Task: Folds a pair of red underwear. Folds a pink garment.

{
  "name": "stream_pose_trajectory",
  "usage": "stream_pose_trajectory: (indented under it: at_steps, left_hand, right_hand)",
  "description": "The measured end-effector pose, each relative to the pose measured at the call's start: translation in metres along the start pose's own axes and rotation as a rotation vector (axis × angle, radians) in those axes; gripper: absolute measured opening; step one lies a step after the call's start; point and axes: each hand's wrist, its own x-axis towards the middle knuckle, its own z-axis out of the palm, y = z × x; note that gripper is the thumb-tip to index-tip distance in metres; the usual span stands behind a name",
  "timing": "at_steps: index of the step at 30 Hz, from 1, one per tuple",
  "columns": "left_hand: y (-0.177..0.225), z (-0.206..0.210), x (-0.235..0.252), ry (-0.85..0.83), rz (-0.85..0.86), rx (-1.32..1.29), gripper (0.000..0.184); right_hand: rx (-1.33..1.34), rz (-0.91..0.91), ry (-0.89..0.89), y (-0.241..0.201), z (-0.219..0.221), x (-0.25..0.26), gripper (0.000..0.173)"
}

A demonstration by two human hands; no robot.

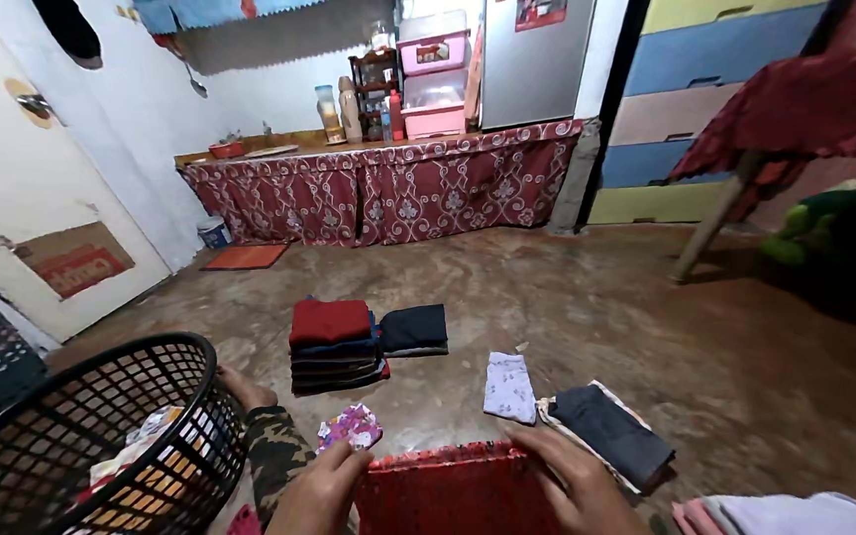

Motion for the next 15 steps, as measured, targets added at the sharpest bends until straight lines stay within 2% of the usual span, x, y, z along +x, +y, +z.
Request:
stream_pose_trajectory:
  at_steps: [4, 7, 9, 12, 15]
  left_hand:
    - [0.016, -0.028, -0.005, 0.081, 0.158, -0.128, 0.018]
    - [0.026, -0.041, -0.002, 0.005, 0.352, -0.349, 0.017]
    - [0.038, -0.037, 0.007, -0.074, 0.443, -0.465, 0.017]
    - [0.06, -0.024, 0.026, -0.203, 0.492, -0.493, 0.02]
    - [0.07, -0.006, 0.039, -0.227, 0.493, -0.515, 0.021]
  right_hand:
    - [0.248, -0.196, -0.108, -0.01, -0.029, -0.003, 0.013]
    - [0.39, -0.315, -0.165, -0.005, -0.04, 0.006, 0.014]
    - [0.385, -0.33, -0.198, -0.007, -0.039, 0.015, 0.012]
    - [0.392, -0.34, -0.224, -0.017, -0.024, 0.029, 0.008]
    - [0.505, -0.332, -0.257, -0.026, -0.007, 0.033, 0.008]
